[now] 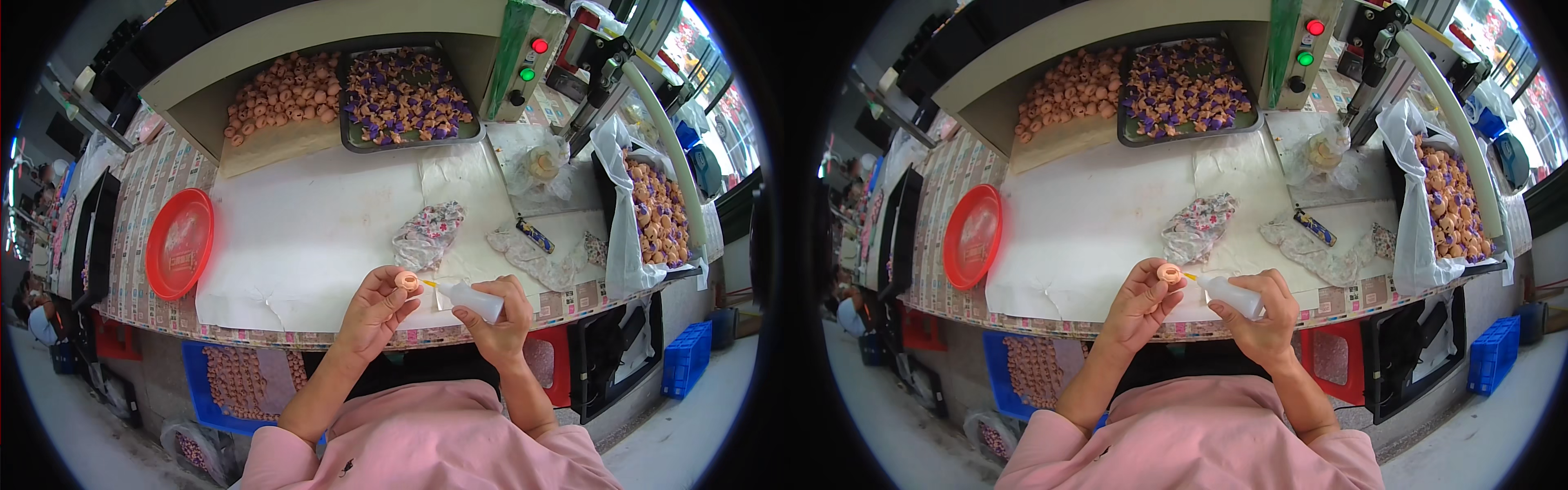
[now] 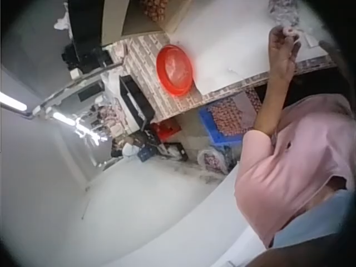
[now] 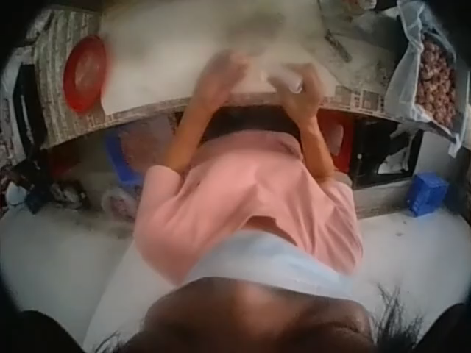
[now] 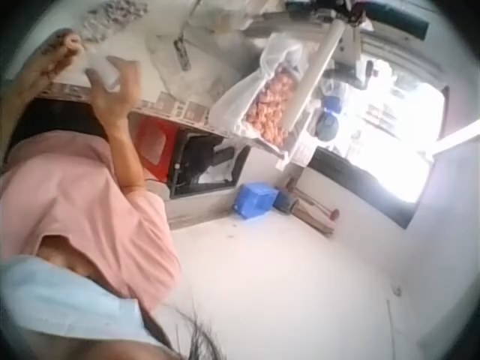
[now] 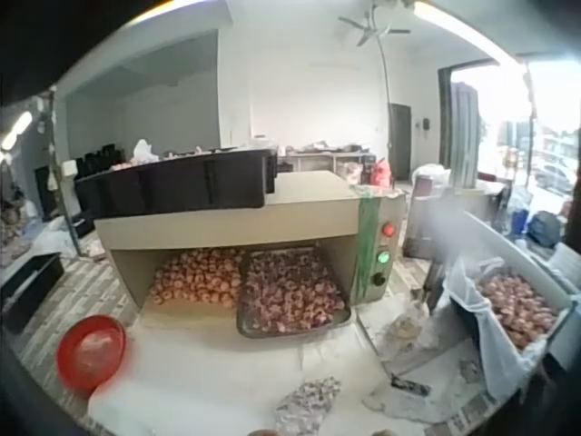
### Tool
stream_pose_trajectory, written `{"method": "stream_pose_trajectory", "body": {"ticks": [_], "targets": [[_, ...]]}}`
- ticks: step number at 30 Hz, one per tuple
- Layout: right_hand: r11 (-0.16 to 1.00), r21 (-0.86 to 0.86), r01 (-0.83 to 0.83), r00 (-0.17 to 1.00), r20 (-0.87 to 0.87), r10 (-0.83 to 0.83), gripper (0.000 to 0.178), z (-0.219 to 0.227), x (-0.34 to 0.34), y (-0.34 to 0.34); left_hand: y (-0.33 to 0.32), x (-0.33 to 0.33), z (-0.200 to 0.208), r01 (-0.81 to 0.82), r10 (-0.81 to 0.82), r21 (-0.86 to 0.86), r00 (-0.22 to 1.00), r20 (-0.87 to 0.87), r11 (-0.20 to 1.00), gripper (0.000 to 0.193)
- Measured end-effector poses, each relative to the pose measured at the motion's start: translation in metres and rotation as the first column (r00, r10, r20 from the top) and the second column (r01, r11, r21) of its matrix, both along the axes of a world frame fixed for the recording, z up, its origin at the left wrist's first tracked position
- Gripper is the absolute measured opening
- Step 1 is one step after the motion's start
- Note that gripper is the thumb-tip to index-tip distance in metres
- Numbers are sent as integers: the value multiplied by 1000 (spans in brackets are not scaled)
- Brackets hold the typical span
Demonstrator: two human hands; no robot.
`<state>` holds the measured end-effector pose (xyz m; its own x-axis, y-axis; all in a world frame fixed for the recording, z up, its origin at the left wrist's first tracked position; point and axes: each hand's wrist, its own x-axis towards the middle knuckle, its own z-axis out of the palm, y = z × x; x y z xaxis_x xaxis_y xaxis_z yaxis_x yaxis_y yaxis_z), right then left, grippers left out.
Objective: Assembling small toy components by inserting white parts into colored housings at a factory workstation.
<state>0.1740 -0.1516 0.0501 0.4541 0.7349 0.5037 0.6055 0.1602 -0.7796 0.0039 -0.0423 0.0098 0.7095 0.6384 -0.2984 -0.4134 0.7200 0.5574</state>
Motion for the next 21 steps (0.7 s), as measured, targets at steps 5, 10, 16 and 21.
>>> {"method": "stream_pose_trajectory", "body": {"ticks": [5, 10, 16, 21], "targets": [[1000, 3, 6, 1000, -3, -6, 37, 0, 0, -5, -3, 2, -2, -4, 4, 12, 1000, 11, 1000, 27], [1000, 1, -17, 1000, -6, 17, 39, -2, 1, -7, -4, 4, -4, -17, 17, 2, 1000, 14, 1000, 31], [999, 8, -33, 999, -2, 33, 38, -1, 3, -8, -6, 7, -2, -20, 20, 6, 1000, 4, 1000, 31], [999, -8, -34, 999, 2, 34, 36, 0, 8, -10, -6, 8, -5, -28, 28, -2, 1000, -5, 1000, 30]]}}
